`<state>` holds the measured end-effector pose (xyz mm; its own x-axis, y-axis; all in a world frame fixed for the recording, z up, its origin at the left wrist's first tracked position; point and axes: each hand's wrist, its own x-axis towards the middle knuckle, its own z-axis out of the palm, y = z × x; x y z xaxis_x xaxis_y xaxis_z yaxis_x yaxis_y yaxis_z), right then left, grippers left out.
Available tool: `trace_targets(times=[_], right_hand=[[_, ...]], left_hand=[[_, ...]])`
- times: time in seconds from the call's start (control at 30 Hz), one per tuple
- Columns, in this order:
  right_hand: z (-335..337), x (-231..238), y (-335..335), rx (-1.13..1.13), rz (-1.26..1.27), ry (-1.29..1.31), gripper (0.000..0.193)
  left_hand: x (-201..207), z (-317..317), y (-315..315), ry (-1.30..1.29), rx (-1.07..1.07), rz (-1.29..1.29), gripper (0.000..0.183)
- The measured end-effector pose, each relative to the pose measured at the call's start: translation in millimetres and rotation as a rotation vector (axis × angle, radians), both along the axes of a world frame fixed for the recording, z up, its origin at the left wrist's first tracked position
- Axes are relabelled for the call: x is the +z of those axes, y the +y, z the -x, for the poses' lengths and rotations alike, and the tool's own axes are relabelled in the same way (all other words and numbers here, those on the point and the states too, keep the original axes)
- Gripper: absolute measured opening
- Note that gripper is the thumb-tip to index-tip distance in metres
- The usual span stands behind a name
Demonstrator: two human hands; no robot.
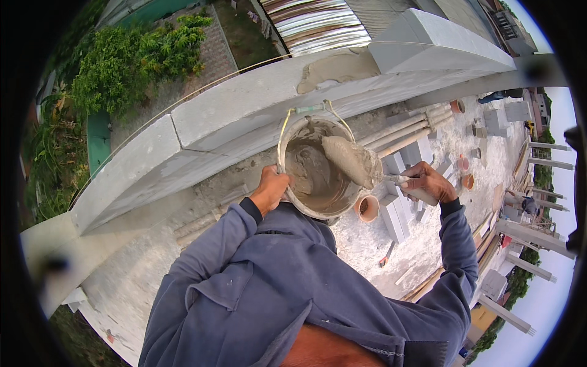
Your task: The person scoops cement from a bucket with a trowel and spreads it onto a wall. They then lift a large white tile, place it onto the cemented area, and tap it into position with a hammer. The person measures the wall with a tape measure and continues to apply cement and set tiles.
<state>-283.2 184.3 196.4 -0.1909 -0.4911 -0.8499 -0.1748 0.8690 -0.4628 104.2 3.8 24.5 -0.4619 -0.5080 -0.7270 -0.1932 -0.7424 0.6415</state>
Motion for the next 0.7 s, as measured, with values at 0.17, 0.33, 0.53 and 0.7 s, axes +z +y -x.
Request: trace_targets(times=[0.17,0.33,0.53,0.7], right_hand=[[-5.3,30.6,-21.0,0.036,0.115,0.113,0.060],[-9.0,83.1,-95.1,0.131,0.138,0.006,0.050],[-36.8,53.4,-174.1,0.643,0.828,0.827,0.045],[-100.8,-65.0,-192.9,0.556,1.460,1.289,0.049]], left_hand=[[11.6,-3.0,-3.9,0.016,-0.014,-0.001,0.018],[6.1,-3.8,-6.8,0.054,0.024,-0.023,0.013],[-6.9,-5.3,0.0,0.061,0.074,-0.026,0.015],[-28.9,-12.7,14.0,-0.085,0.058,0.083,0.017]])
